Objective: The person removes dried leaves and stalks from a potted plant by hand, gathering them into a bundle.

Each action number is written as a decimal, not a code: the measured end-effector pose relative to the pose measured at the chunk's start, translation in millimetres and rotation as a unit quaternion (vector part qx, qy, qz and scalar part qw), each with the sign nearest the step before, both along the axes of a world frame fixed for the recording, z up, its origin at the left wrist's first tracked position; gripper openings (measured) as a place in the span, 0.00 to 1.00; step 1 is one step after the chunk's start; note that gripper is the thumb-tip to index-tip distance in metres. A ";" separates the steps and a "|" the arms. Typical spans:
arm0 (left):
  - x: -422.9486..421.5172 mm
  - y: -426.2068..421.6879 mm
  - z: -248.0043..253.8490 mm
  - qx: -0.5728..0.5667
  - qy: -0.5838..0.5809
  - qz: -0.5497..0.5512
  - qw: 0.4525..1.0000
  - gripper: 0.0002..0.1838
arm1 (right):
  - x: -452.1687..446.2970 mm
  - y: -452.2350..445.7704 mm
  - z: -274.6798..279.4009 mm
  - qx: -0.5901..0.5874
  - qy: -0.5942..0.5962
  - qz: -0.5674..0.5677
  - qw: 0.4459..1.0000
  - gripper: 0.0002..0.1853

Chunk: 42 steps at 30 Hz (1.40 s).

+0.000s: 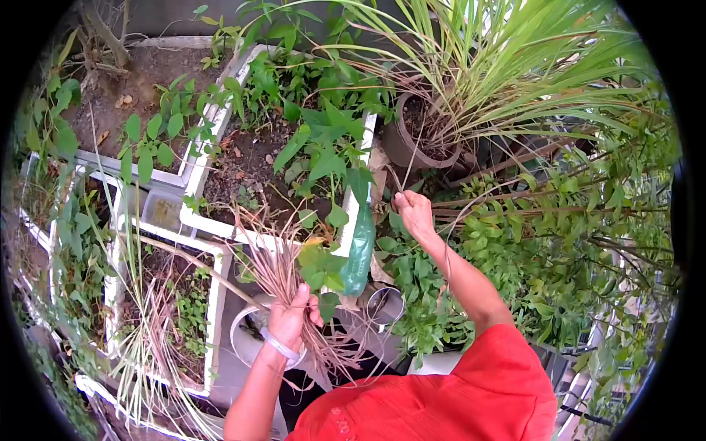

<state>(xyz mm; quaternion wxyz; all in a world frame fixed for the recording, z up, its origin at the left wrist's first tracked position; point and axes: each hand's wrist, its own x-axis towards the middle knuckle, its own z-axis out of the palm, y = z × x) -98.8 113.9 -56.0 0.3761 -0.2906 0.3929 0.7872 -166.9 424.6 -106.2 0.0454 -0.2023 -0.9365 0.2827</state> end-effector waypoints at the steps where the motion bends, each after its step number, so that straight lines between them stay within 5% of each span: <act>1: 8.0 -1.4 -3.2 -0.004 0.012 -0.014 1.000 0.11 | 1.9 5.2 14.1 0.006 0.012 0.006 1.000 0.15; 3: 22.8 -5.5 -5.9 0.010 0.005 -0.026 1.000 0.10 | -8.1 30.8 34.0 0.027 0.035 -0.043 0.998 0.15; 6: 37.4 -3.8 -2.5 0.033 0.036 -0.021 0.999 0.09 | -5.0 -1.8 47.9 -0.100 -0.032 -0.052 0.993 0.15; 7: 36.9 -0.7 3.6 0.026 0.035 -0.002 0.999 0.09 | 25.1 -63.7 51.4 -0.112 -0.065 0.119 0.984 0.15; 9: 35.4 -0.7 -7.7 0.048 0.042 -0.007 0.998 0.11 | 47.0 -124.9 90.4 -0.141 -0.162 0.181 0.960 0.14; 11: 30.7 2.7 8.5 0.055 0.040 0.061 0.996 0.13 | 41.8 -114.3 82.0 -0.156 -0.024 0.086 0.984 0.16; 13: 26.2 2.7 15.8 0.072 0.075 0.065 0.992 0.18 | 64.6 -137.7 94.4 -0.110 -0.052 0.167 0.978 0.16; 17: 25.5 1.1 9.3 0.097 0.111 0.097 0.984 0.18 | 114.2 -175.1 101.3 -0.165 -0.182 0.320 0.915 0.13; 22: 23.4 -1.1 4.2 0.097 0.052 0.157 0.981 0.09 | 96.2 -138.7 94.5 -0.416 -0.398 0.289 0.765 0.17; 24: 14.8 -5.6 9.9 0.114 0.027 0.168 0.979 0.10 | 58.6 -97.0 95.6 -0.317 -0.412 0.267 0.811 0.19; 26: 2.4 -21.2 28.4 0.121 0.049 0.177 0.976 0.08 | 11.6 -48.0 68.5 -0.204 -0.289 0.109 0.929 0.16; 28: -16.3 -40.2 56.7 0.135 0.128 0.226 0.956 0.06 | -44.1 7.6 21.6 -0.013 -0.138 0.085 0.987 0.13; 31: -49.7 -65.1 97.4 0.081 0.235 0.297 0.922 0.07 | -123.3 32.7 -12.3 -0.076 -0.051 -0.014 0.996 0.15; 33: -68.0 -71.8 113.4 0.066 0.298 0.325 0.895 0.08 | -156.2 32.7 -32.1 -0.005 0.001 -0.010 1.000 0.19; 39: -93.8 -21.5 85.1 0.017 0.187 0.227 0.956 0.13 | -178.6 23.3 -31.4 0.013 -0.081 0.066 0.994 0.13; 42: -92.7 9.7 69.2 0.010 0.163 0.141 0.976 0.11 | -150.6 19.7 -27.5 0.052 0.096 0.119 0.987 0.11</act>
